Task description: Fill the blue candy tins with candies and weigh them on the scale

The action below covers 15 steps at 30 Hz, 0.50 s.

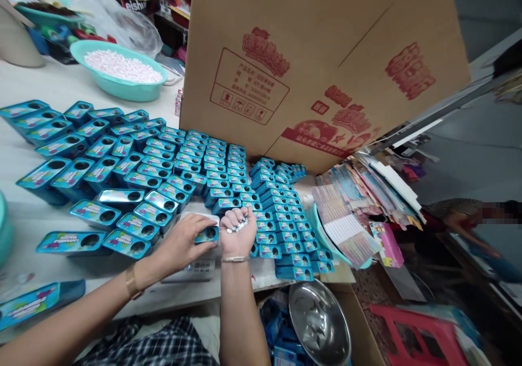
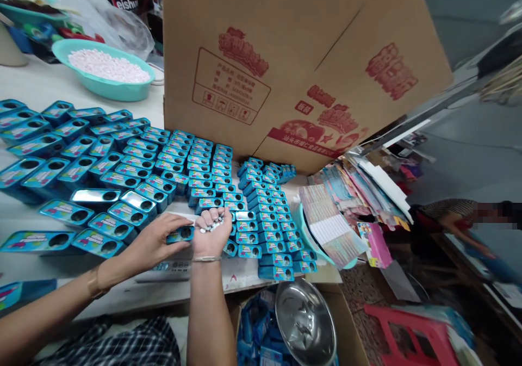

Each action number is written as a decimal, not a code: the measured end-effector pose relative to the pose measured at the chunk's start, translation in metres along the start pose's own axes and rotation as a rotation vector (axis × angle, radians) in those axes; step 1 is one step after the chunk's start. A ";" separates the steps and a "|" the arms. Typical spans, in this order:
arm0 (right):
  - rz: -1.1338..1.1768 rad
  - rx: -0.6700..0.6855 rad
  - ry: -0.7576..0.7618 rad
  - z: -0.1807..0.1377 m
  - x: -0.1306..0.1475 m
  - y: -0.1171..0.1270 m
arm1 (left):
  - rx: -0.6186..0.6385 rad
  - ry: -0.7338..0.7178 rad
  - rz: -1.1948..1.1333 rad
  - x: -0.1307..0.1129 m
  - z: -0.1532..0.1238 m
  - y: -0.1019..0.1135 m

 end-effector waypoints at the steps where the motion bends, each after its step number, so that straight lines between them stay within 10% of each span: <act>1: 0.021 0.032 -0.011 0.000 0.003 -0.001 | 0.008 0.006 -0.009 0.002 0.000 0.005; 8: 0.148 0.033 -0.030 -0.009 0.013 -0.011 | -0.114 0.173 -0.039 0.014 -0.004 0.057; 15: -0.003 0.010 0.030 -0.012 0.006 -0.017 | -0.096 0.121 -0.006 0.008 -0.012 0.051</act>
Point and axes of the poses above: each hand's wrist, its own z-axis towards the middle knuckle, its own y-axis out of the back of the hand, x = y × z, the point moved 4 cm from there along z, towards the middle knuckle, and after that the axes turned 12 degrees about z, right-handed, at the moved point
